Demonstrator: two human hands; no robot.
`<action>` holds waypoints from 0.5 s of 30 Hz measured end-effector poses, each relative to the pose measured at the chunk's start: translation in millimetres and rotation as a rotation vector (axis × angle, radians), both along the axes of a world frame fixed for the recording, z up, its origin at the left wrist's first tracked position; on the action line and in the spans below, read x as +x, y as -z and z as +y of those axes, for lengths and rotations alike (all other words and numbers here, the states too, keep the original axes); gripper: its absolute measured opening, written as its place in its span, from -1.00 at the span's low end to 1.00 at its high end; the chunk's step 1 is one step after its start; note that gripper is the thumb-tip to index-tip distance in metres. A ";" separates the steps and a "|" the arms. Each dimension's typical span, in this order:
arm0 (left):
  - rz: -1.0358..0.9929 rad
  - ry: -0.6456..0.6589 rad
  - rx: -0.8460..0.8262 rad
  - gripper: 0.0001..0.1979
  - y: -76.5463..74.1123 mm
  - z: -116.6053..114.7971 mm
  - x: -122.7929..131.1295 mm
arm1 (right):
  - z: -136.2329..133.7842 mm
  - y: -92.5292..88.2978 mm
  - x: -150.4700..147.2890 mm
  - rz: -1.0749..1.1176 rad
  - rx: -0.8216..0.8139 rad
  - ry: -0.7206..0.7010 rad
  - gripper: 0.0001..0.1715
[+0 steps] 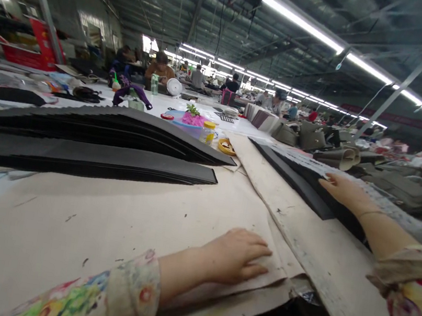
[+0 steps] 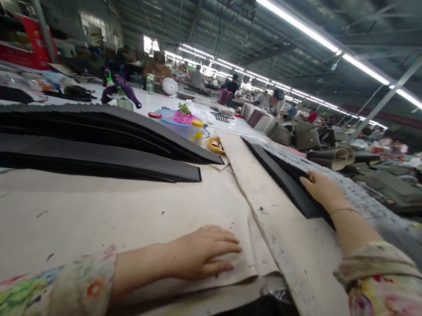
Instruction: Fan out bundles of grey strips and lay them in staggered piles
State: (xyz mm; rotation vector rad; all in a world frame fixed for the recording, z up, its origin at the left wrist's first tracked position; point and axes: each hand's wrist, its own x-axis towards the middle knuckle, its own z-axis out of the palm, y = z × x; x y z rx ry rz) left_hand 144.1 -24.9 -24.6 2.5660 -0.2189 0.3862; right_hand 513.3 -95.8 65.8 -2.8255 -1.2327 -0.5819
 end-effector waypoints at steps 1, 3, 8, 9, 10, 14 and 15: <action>0.009 -0.094 0.024 -0.62 5.8 12.2 -0.3 | 6.8 11.8 3.5 0.023 -0.035 -0.001 -0.58; 0.065 -0.210 0.074 -0.61 20.7 27.6 -0.3 | 19.9 32.4 11.3 0.067 -0.079 0.001 -0.59; 0.136 -0.239 0.081 -0.58 41.8 30.8 2.4 | 49.5 65.3 33.2 0.127 -0.142 0.039 -0.60; 0.134 -0.245 0.070 -0.59 41.6 29.8 3.0 | 55.3 69.8 37.4 0.131 -0.144 0.047 -0.59; 0.134 -0.252 0.058 -0.60 40.5 29.1 3.4 | 61.1 74.1 41.6 0.134 -0.143 0.057 -0.59; 0.144 -0.269 0.017 -0.63 35.3 29.1 3.7 | 81.0 91.1 56.7 0.128 -0.120 0.100 -0.53; 0.146 -0.271 0.009 -0.63 35.1 29.6 3.9 | 84.5 95.5 60.3 0.127 -0.115 0.111 -0.50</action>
